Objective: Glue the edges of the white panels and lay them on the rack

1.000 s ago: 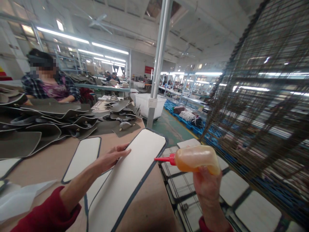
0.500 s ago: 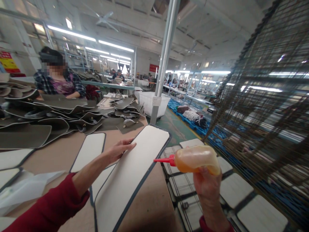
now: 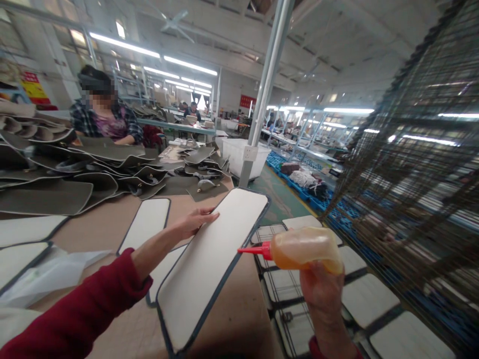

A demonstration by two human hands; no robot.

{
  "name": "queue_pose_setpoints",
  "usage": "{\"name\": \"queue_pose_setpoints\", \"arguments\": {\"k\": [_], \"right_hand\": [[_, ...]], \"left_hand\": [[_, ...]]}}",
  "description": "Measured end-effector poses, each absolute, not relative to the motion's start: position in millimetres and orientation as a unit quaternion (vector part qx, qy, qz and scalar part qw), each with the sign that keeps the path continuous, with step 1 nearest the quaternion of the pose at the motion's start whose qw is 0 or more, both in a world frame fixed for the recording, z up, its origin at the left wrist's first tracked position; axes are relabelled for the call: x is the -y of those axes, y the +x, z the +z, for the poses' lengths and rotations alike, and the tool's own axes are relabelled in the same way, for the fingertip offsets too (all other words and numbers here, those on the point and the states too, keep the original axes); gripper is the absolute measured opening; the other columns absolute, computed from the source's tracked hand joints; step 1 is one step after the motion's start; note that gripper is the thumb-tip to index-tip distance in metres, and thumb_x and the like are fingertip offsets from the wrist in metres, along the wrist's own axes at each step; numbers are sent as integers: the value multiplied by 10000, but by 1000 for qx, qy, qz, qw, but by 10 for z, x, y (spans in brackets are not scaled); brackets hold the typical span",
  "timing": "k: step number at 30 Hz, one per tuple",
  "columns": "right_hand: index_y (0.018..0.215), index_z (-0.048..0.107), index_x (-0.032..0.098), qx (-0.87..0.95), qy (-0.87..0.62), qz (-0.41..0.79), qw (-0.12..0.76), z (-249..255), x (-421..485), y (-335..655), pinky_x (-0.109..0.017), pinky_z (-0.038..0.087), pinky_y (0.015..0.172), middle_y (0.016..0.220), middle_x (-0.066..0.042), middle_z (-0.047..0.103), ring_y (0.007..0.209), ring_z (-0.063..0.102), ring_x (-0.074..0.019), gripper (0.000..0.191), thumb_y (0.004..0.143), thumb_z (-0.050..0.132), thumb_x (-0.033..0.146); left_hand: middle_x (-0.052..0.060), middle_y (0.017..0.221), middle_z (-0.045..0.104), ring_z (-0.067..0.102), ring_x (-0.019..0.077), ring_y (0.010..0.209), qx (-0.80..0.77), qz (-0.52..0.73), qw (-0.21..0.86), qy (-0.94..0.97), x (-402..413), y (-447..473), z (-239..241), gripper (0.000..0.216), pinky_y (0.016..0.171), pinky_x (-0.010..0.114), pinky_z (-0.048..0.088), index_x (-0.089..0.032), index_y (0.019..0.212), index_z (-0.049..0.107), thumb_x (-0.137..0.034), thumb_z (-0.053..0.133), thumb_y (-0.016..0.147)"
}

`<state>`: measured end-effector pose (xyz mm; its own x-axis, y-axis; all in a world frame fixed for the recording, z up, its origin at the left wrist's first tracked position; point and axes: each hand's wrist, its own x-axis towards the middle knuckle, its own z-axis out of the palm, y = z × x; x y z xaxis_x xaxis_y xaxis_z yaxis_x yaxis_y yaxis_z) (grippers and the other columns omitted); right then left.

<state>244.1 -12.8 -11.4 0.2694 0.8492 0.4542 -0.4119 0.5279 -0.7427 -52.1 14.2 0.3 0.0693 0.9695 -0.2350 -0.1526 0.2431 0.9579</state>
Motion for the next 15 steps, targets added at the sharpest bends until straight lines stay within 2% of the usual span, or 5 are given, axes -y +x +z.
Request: {"name": "queue_pose_setpoints", "arguments": {"k": [3, 8, 15], "right_hand": [[1070, 668, 207, 439, -243, 424, 754, -109, 147, 2423, -372, 575, 766, 945, -62, 712, 839, 684, -237, 496, 602, 806, 298], [1062, 673, 198, 443, -235, 445, 742, -77, 182, 2391, -370, 582, 721, 939, -67, 717, 847, 693, -260, 505, 591, 814, 315], [1064, 672, 200, 444, -238, 456, 734, -116, 218, 2397, -358, 573, 736, 941, -60, 720, 868, 692, -254, 484, 610, 804, 307]], "left_hand": [[54, 796, 761, 664, 175, 655, -497, 466, 613, 401, -171, -521, -26, 710, 590, 257, 527, -130, 1082, 691, -459, 886, 483], [66, 762, 755, 677, 194, 660, -489, 469, 624, 388, -217, -527, -52, 716, 601, 278, 540, -115, 1080, 678, -433, 895, 477], [69, 767, 756, 680, 198, 655, -488, 467, 634, 376, -254, -543, -69, 590, 627, 292, 545, -117, 999, 697, -380, 891, 508]]}}
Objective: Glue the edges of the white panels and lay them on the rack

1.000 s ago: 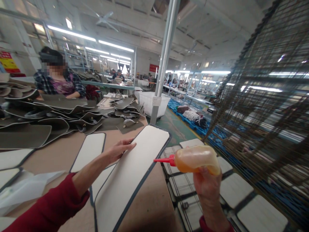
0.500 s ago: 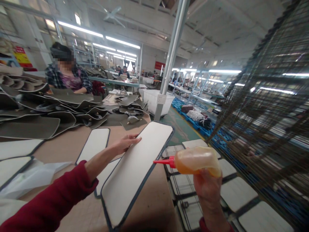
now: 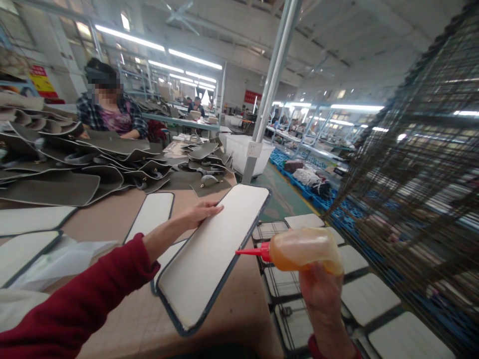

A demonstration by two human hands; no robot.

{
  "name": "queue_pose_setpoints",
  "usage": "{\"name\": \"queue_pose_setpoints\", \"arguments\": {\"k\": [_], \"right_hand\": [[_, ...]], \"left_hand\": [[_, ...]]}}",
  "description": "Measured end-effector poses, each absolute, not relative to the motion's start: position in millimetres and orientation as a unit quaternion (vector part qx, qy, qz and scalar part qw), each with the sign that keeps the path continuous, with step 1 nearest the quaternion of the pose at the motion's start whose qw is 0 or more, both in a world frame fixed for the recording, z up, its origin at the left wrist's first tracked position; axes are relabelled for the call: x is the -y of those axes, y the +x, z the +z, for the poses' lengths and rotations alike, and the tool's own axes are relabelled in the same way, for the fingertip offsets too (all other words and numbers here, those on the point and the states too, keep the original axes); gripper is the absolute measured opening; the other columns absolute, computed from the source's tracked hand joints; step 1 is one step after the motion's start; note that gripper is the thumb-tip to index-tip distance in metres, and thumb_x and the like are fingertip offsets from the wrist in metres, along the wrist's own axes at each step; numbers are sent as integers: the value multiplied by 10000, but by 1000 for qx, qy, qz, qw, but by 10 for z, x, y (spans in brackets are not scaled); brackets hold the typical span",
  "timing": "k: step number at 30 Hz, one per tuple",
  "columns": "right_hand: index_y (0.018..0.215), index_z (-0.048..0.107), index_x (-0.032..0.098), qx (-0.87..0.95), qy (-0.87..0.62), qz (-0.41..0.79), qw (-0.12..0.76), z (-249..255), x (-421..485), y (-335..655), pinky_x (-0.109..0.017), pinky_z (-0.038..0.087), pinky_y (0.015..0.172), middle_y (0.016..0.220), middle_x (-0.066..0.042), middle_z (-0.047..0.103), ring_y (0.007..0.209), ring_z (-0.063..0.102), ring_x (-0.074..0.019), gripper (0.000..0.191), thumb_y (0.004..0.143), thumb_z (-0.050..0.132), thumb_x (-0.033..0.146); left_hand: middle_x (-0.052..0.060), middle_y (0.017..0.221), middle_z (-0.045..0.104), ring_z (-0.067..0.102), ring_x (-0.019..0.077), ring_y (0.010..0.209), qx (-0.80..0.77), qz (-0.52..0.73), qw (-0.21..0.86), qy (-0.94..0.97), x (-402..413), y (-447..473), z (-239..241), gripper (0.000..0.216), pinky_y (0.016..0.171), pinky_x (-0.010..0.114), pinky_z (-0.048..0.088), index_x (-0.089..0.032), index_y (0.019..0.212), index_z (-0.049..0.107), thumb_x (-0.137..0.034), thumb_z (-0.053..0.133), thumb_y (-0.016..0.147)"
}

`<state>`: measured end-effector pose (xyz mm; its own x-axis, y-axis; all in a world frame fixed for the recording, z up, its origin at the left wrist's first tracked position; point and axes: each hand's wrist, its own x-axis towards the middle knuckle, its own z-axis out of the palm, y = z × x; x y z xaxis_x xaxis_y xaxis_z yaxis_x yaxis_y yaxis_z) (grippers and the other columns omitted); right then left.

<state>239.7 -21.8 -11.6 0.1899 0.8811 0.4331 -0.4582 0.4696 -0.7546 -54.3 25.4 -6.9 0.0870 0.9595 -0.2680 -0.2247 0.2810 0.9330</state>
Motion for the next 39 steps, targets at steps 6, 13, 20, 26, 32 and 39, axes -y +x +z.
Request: {"name": "queue_pose_setpoints", "arguments": {"k": [6, 13, 20, 26, 32, 39], "right_hand": [[1092, 658, 204, 439, -249, 461, 730, -153, 255, 2386, -407, 582, 738, 971, -76, 718, 854, 691, -265, 526, 602, 807, 327], [1099, 658, 206, 450, -245, 478, 713, -132, 298, 2339, -407, 593, 711, 969, -93, 724, 851, 703, -285, 570, 578, 824, 369], [1106, 643, 216, 476, -250, 474, 697, -143, 339, 2325, -450, 578, 749, 964, -84, 713, 866, 691, -294, 553, 609, 801, 402], [1107, 643, 250, 469, -260, 479, 695, -209, 365, 2332, -494, 562, 801, 1026, -81, 708, 905, 685, -307, 543, 619, 791, 437], [1117, 644, 225, 448, -262, 496, 697, -228, 410, 2318, -451, 569, 792, 1019, -82, 708, 896, 689, -296, 592, 580, 822, 398], [1147, 610, 243, 444, -260, 507, 691, -222, 478, 2292, -491, 552, 843, 1079, -90, 705, 935, 688, -303, 600, 599, 817, 375]], "left_hand": [[72, 769, 761, 679, 195, 654, -489, 468, 641, 363, -296, -557, -97, 508, 641, 292, 547, -116, 968, 709, -336, 881, 543], [78, 763, 763, 687, 203, 660, -492, 463, 641, 363, -332, -594, -102, 494, 631, 296, 550, -123, 969, 727, -320, 884, 544], [81, 742, 761, 673, 194, 622, -492, 456, 644, 367, -347, -620, -28, 523, 613, 301, 552, -114, 889, 740, -337, 919, 452], [74, 788, 767, 675, 182, 644, -503, 453, 637, 369, -344, -628, 28, 487, 646, 289, 555, -130, 872, 745, -316, 921, 458], [75, 777, 766, 672, 177, 626, -514, 456, 637, 350, -360, -633, 54, 457, 625, 285, 560, -127, 903, 742, -274, 910, 505], [82, 790, 767, 682, 191, 631, -521, 458, 635, 341, -413, -687, 23, 438, 631, 304, 565, -126, 960, 735, -253, 884, 569]]}}
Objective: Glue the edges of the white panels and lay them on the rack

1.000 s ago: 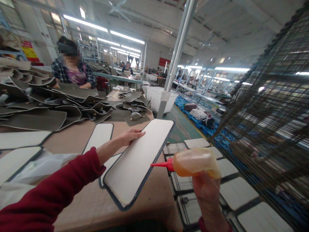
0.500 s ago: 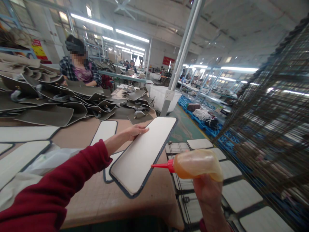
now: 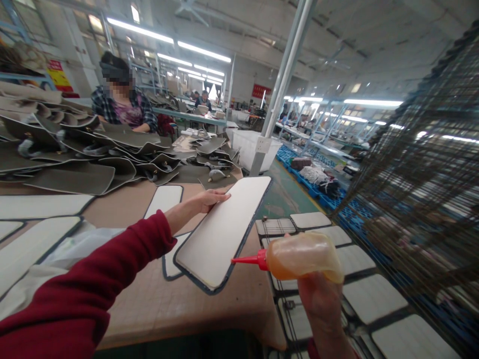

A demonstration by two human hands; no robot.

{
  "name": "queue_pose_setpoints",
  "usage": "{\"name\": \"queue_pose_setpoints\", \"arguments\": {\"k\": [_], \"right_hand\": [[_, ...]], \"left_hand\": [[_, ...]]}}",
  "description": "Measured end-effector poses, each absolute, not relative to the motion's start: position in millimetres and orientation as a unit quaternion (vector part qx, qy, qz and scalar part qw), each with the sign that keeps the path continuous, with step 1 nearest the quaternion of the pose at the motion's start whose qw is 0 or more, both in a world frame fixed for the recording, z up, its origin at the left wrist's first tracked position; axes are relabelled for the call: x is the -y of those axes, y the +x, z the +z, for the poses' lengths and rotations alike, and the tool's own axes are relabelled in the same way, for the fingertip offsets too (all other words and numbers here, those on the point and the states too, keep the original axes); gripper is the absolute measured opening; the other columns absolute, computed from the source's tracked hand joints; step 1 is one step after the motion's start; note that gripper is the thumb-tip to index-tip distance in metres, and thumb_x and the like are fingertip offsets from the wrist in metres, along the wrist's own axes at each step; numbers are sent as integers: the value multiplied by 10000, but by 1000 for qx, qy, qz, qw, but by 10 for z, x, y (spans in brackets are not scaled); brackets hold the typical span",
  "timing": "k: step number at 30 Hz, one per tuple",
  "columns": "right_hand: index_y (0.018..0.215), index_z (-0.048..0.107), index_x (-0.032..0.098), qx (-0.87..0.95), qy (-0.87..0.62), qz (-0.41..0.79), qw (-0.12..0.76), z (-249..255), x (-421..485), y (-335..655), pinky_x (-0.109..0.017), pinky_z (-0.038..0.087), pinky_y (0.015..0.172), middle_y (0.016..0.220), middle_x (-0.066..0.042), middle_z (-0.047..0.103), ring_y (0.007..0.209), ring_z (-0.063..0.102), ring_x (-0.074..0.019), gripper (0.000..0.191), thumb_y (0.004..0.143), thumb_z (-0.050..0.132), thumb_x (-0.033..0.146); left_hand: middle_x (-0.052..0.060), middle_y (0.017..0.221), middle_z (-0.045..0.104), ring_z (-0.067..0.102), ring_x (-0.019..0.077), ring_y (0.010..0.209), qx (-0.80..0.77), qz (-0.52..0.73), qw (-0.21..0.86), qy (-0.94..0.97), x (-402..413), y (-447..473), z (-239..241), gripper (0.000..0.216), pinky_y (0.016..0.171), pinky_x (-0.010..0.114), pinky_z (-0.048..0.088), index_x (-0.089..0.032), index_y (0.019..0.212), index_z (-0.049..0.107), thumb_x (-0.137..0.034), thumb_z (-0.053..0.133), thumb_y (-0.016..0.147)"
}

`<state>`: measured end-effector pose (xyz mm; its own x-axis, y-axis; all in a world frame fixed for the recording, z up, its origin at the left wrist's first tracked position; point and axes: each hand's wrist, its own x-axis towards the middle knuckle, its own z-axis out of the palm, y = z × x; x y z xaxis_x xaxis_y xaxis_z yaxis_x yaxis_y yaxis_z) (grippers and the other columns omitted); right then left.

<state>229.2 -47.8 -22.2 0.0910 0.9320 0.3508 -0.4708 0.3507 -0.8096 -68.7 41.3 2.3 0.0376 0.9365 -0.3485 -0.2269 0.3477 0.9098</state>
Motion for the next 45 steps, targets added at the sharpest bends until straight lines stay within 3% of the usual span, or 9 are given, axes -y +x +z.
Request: {"name": "queue_pose_setpoints", "arguments": {"k": [5, 13, 16, 21, 24, 28, 34, 37, 45], "right_hand": [[1179, 603, 236, 451, -244, 527, 678, -208, 512, 2266, -496, 582, 786, 1024, -109, 732, 867, 717, -319, 626, 612, 818, 391], [1206, 605, 243, 440, -262, 540, 668, -403, 593, 2244, -393, 598, 748, 1099, -97, 724, 878, 717, -276, 664, 591, 836, 336], [1146, 652, 250, 418, -248, 567, 665, -360, 637, 2203, -435, 589, 790, 1009, -82, 756, 834, 725, -276, 561, 631, 805, 408], [1030, 713, 264, 327, -228, 525, 752, -49, 399, 2338, -412, 609, 713, 841, -48, 776, 758, 732, -254, 366, 776, 660, 521], [1030, 712, 264, 304, -228, 472, 796, 118, 168, 2542, -488, 559, 870, 877, -43, 774, 854, 722, -263, 318, 818, 621, 482], [1065, 692, 275, 316, -215, 425, 820, 326, -5, 2747, -570, 391, 1063, 1017, -44, 753, 1060, 658, -301, 437, 691, 746, 494], [1138, 655, 280, 400, -183, 433, 787, 652, -73, 2819, -615, 332, 1084, 1121, -77, 719, 1141, 612, -345, 634, 565, 838, 480], [1124, 662, 259, 443, -184, 441, 758, 745, -114, 2815, -660, 352, 1044, 1095, -104, 723, 1153, 595, -384, 668, 523, 851, 481], [1062, 677, 262, 484, -186, 497, 696, 818, -198, 2712, -648, 400, 1008, 977, -78, 747, 1106, 620, -383, 692, 430, 885, 454]], "left_hand": [[75, 741, 760, 666, 173, 574, -537, 469, 624, 320, -426, -682, 44, 359, 596, 292, 567, -112, 910, 733, -227, 869, 597], [74, 671, 738, 651, 179, 542, -567, 483, 594, 304, -437, -694, 81, 317, 581, 305, 557, -102, 807, 711, -239, 879, 575], [45, 629, 720, 618, 151, 514, -579, 510, 556, 310, -432, -691, 107, 317, 560, 273, 534, -116, 790, 702, -271, 877, 575], [28, 722, 741, 629, 144, 591, -577, 546, 480, 372, -301, -665, 150, 489, 549, 219, 488, -133, 938, 707, -366, 871, 540], [72, 901, 761, 684, 235, 781, -583, 504, 423, 476, -189, -699, 123, 678, 631, 271, 516, -148, 1111, 693, -525, 810, 559], [76, 1101, 736, 645, 313, 1037, -582, 449, 364, 572, -43, -764, 93, 662, 842, 327, 517, -210, 1124, 720, -562, 790, 568], [37, 1172, 713, 572, 332, 1182, -573, 391, 378, 613, 152, -873, 178, 554, 1006, 357, 436, -269, 1117, 736, -530, 771, 629], [20, 1171, 713, 572, 330, 1183, -572, 367, 385, 625, 212, -914, 265, 532, 1014, 349, 428, -293, 1120, 735, -509, 774, 635], [10, 1040, 747, 648, 310, 1021, -564, 368, 411, 614, 317, -831, 409, 543, 901, 309, 497, -304, 1113, 743, -503, 774, 609]]}}
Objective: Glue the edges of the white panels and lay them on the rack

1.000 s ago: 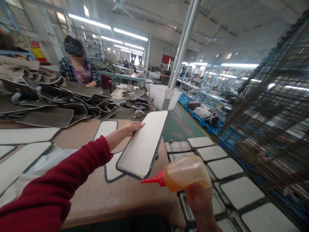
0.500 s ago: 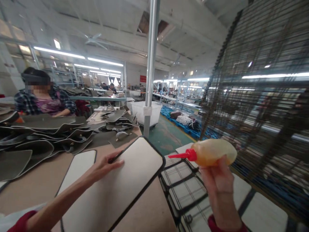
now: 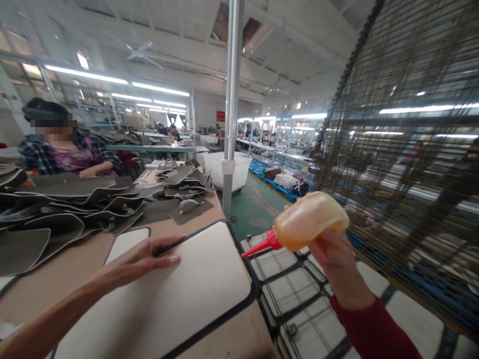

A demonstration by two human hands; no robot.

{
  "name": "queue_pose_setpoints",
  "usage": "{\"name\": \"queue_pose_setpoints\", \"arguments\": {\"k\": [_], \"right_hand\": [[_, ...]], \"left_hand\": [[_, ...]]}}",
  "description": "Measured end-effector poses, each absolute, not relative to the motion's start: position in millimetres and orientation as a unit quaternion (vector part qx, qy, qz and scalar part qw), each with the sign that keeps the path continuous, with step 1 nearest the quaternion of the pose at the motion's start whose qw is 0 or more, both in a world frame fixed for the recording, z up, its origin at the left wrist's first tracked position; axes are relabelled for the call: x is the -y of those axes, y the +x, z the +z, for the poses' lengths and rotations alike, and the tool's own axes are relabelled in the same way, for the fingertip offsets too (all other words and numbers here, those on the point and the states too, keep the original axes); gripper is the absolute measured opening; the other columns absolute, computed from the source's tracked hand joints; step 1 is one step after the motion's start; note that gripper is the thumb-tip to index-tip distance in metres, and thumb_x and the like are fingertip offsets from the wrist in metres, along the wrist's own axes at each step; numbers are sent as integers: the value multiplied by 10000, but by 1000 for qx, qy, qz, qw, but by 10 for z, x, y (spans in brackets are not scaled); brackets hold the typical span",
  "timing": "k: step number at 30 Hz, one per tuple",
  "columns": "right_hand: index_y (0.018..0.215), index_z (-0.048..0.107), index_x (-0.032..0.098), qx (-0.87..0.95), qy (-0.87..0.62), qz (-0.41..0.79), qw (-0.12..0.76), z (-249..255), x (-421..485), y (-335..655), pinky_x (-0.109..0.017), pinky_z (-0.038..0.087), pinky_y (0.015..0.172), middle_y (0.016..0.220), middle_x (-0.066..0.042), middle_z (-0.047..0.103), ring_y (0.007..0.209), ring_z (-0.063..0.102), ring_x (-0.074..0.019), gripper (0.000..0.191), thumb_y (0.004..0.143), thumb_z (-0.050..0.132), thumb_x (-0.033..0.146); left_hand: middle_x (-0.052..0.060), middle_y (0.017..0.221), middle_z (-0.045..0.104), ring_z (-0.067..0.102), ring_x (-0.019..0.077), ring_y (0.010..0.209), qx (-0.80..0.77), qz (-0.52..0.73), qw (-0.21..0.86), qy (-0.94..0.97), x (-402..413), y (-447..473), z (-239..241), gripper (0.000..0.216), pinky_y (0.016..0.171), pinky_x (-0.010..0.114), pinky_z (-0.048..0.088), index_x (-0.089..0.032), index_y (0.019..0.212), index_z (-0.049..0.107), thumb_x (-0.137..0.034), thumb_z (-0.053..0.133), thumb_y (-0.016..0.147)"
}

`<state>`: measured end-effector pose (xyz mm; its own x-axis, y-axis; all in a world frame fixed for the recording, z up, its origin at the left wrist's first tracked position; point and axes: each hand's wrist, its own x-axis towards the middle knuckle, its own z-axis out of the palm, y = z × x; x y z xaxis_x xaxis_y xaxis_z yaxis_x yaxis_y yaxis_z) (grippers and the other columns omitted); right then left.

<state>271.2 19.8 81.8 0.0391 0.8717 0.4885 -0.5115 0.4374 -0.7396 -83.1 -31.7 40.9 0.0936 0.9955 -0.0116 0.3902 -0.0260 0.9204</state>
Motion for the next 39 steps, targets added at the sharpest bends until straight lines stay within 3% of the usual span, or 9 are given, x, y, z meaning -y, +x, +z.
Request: {"name": "queue_pose_setpoints", "arguments": {"k": [7, 13, 17, 22, 27, 39], "right_hand": [[1036, 687, 243, 505, -177, 523, 664, 756, -247, 2730, -606, 454, 959, 975, -78, 745, 1044, 655, -357, 657, 430, 885, 402], [1008, 711, 272, 476, -198, 542, 664, 562, -132, 2770, -615, 482, 914, 893, -62, 763, 829, 714, -319, 602, 446, 883, 403], [1028, 709, 271, 412, -193, 483, 748, 462, -55, 2713, -625, 406, 1012, 946, -82, 762, 944, 695, -340, 566, 527, 846, 493], [1127, 664, 279, 370, -181, 404, 816, 453, -50, 2609, -594, 416, 1026, 1094, -76, 728, 1070, 653, -329, 590, 576, 846, 388], [1119, 671, 248, 398, -183, 393, 808, 411, -138, 2575, -572, 501, 931, 1048, -87, 735, 1006, 677, -332, 552, 599, 832, 342], [1095, 679, 230, 465, -163, 416, 764, 470, -246, 2585, -570, 492, 947, 993, -88, 743, 889, 708, -308, 576, 557, 861, 326]], "left_hand": [[30, 1023, 754, 678, 317, 949, -569, 363, 457, 579, 378, -807, 493, 580, 783, 318, 547, -282, 1116, 741, -498, 788, 580], [30, 1059, 752, 688, 304, 941, -578, 417, 475, 516, 389, -840, 384, 626, 754, 306, 561, -276, 1154, 717, -516, 789, 579], [47, 1058, 754, 709, 283, 872, -572, 450, 496, 474, 414, -763, 312, 628, 711, 300, 569, -254, 1171, 703, -487, 796, 596], [67, 1037, 760, 714, 286, 875, -554, 486, 529, 421, 468, -658, 242, 648, 704, 298, 576, -227, 1199, 686, -427, 814, 595], [69, 1035, 762, 718, 291, 861, -552, 495, 532, 408, 508, -667, 192, 643, 691, 306, 582, -230, 1193, 689, -395, 827, 588], [36, 986, 773, 720, 260, 853, -590, 507, 471, 416, 557, -781, 140, 599, 755, 274, 573, -251, 1134, 725, -460, 833, 583]]}}
